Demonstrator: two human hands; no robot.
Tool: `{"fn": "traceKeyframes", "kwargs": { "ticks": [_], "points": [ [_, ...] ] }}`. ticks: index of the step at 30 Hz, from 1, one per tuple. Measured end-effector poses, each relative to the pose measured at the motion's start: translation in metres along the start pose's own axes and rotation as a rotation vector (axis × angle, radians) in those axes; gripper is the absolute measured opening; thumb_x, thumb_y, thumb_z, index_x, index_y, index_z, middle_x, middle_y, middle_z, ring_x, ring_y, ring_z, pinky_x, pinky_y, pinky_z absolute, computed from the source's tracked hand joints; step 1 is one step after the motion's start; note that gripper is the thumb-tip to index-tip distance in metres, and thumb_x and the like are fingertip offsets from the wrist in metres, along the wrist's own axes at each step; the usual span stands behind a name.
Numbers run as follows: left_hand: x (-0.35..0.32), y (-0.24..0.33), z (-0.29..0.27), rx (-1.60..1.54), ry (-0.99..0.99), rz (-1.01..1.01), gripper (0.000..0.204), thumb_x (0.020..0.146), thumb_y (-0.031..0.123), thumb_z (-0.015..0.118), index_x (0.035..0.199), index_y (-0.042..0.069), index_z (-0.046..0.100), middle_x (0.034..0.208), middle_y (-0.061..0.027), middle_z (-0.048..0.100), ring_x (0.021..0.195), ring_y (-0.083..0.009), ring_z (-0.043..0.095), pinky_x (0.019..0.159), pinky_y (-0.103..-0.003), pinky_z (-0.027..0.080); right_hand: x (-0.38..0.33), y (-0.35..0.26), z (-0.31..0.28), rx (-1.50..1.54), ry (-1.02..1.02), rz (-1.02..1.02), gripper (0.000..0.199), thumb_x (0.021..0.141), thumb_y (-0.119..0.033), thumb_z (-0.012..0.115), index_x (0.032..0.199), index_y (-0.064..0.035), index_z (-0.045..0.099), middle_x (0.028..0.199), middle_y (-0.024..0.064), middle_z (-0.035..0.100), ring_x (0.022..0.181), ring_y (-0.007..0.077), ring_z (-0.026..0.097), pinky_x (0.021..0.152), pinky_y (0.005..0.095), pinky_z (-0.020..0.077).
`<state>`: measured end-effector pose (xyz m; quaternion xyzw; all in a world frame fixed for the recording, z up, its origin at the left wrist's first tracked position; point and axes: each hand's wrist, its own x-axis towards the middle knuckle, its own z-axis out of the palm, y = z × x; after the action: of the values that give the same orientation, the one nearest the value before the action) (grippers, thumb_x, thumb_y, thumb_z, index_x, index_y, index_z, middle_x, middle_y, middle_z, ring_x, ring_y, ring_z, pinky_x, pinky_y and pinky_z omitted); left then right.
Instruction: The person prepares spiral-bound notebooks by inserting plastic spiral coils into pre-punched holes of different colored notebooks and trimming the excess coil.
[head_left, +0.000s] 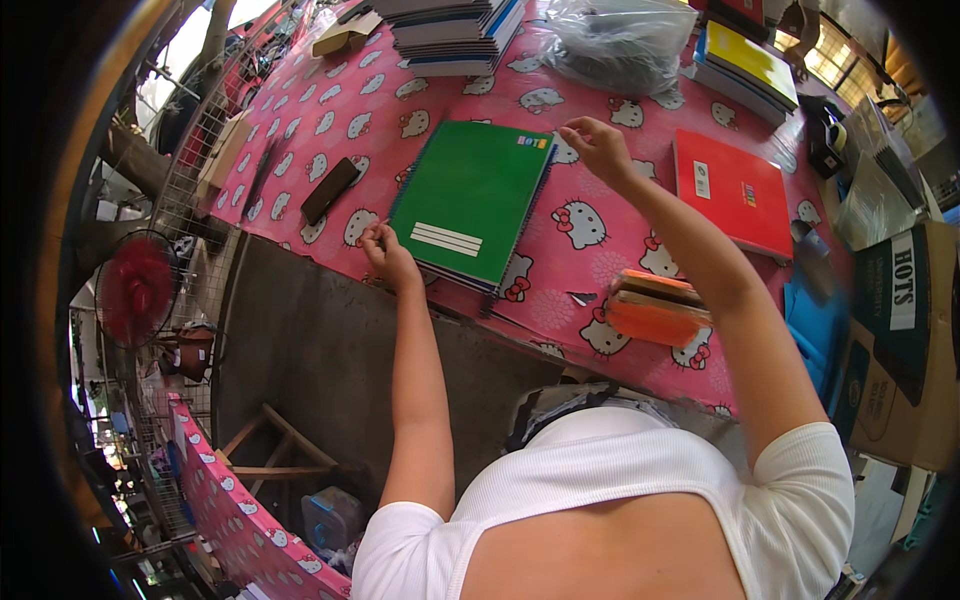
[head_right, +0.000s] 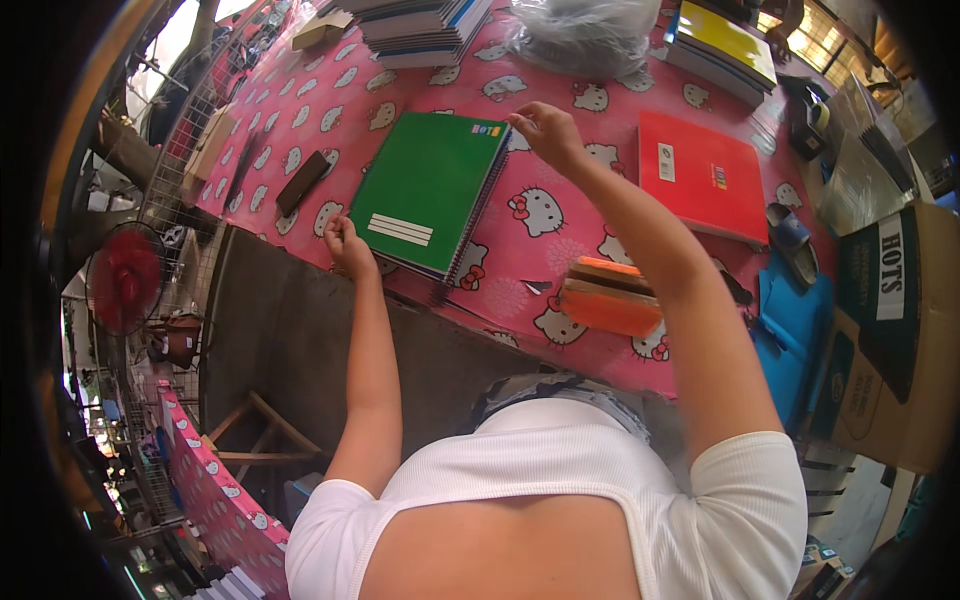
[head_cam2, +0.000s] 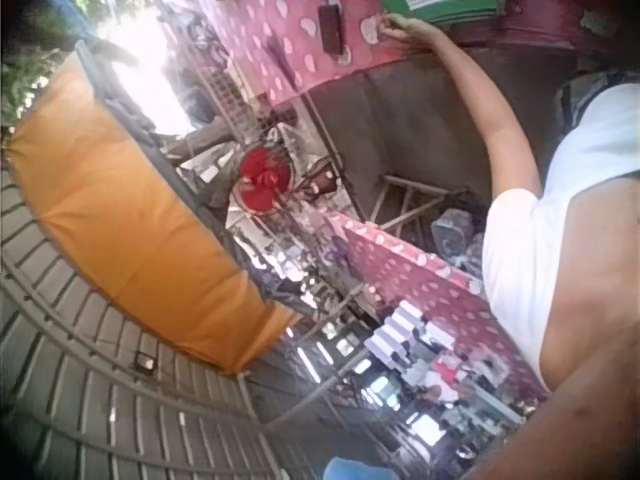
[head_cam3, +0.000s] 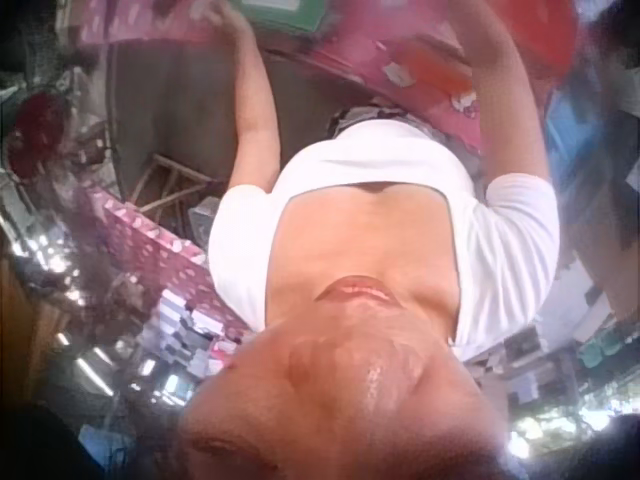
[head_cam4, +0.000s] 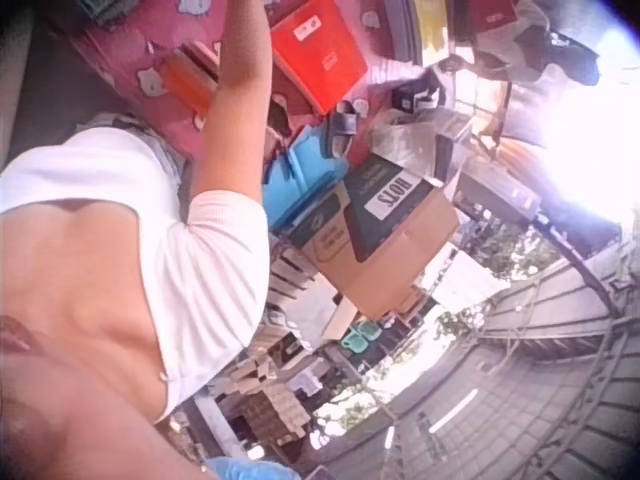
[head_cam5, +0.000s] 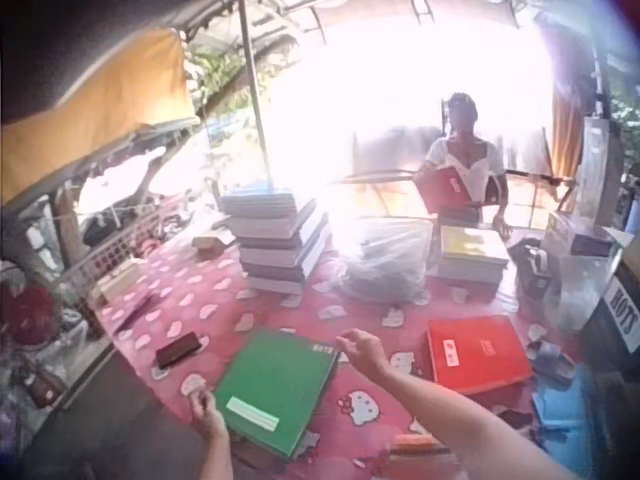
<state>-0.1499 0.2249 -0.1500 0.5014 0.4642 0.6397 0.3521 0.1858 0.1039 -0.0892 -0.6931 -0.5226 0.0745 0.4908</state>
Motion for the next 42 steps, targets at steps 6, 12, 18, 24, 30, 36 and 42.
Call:
{"fn": "traceKeyframes", "kwargs": {
  "ticks": [6, 12, 18, 24, 30, 36, 42],
  "points": [
    [0.022, -0.009, -0.023, -0.054, -0.066, -0.054, 0.018, 0.097, 0.014, 0.048, 0.102, 0.000, 0.057, 0.100, -0.0063, 0.061, 0.089, -0.0145, 0.055, 0.083, -0.026, 0.042, 0.014, -0.011, 0.078, 0.305, 0.260, 0.295, 0.042, 0.088, -0.042, 0.061, 0.084, -0.0012, 0.067, 0.068, 0.0067, 0.064, 0.064, 0.0127, 0.058, 0.060, 0.0287, 0.0451],
    [0.011, -0.004, -0.014, -0.234, 0.116, -0.184, 0.052, 0.099, 0.040, 0.035, 0.092, -0.005, 0.060, 0.097, -0.0131, 0.063, 0.092, -0.0197, 0.057, 0.086, -0.030, 0.043, 0.029, 0.004, 0.101, 0.586, 0.390, 0.368, 0.050, 0.091, -0.046, 0.054, 0.066, -0.0037, 0.057, 0.060, 0.0011, 0.055, 0.057, 0.0089, 0.047, 0.053, 0.0274, 0.0370],
    [0.020, -0.021, -0.021, -0.321, 0.074, -0.156, 0.045, 0.099, 0.040, 0.036, 0.091, -0.001, 0.053, 0.098, -0.0136, 0.060, 0.091, -0.0203, 0.056, 0.088, -0.034, 0.041, 0.024, -0.022, 0.095, 0.338, 0.308, 0.407, 0.050, 0.092, -0.048, 0.052, 0.074, -0.0014, 0.057, 0.064, 0.0089, 0.056, 0.064, 0.0196, 0.054, 0.062, 0.0347, 0.0424],
    [0.022, 0.020, -0.035, -0.143, 0.125, -0.289, 0.028, 0.097, 0.030, 0.046, 0.105, 0.003, 0.048, 0.101, -0.0102, 0.059, 0.096, -0.0182, 0.055, 0.089, -0.035, 0.040, 0.010, -0.011, -0.004, -0.116, -0.259, -0.237, 0.033, 0.080, -0.028, 0.066, 0.106, -0.0083, 0.060, 0.112, 0.0181, 0.053, 0.106, 0.0365, 0.051, 0.087, 0.0424, 0.0432],
    [-0.035, 0.144, -0.010, -0.398, -0.063, -0.148, 0.027, 0.092, 0.021, 0.056, 0.113, 0.006, 0.046, 0.120, -0.0108, 0.054, 0.105, -0.0192, 0.054, 0.095, -0.036, 0.039, -0.092, -0.002, -0.155, -0.788, -0.553, -0.259, 0.031, 0.068, -0.014, 0.069, 0.098, -0.0129, 0.065, 0.114, 0.0121, 0.050, 0.110, 0.0316, 0.046, 0.087, 0.0450, 0.0416],
    [-0.169, 0.200, 0.057, -0.466, -1.025, -0.187, 0.038, 0.080, 0.002, 0.062, 0.116, 0.004, 0.050, 0.120, -0.0100, 0.053, 0.112, -0.0182, 0.051, 0.101, -0.032, 0.036, -0.109, 0.036, -0.162, -0.641, -0.571, -0.153, 0.018, 0.073, -0.014, 0.064, 0.090, -0.0076, 0.067, 0.093, 0.0124, 0.059, 0.087, 0.0323, 0.059, 0.075, 0.0430, 0.0478],
    [-0.244, 0.194, 0.081, 0.079, -1.431, 0.196, 0.037, 0.084, 0.027, 0.065, 0.117, 0.012, 0.056, 0.115, -0.0063, 0.059, 0.114, -0.0208, 0.051, 0.108, -0.051, 0.008, -0.085, 0.044, -0.176, -0.472, -0.687, -0.149, 0.041, 0.059, -0.005, 0.074, 0.100, -0.0079, 0.070, 0.093, 0.0140, 0.067, 0.088, 0.0317, 0.062, 0.078, 0.0404, 0.0491]
  ]
}}
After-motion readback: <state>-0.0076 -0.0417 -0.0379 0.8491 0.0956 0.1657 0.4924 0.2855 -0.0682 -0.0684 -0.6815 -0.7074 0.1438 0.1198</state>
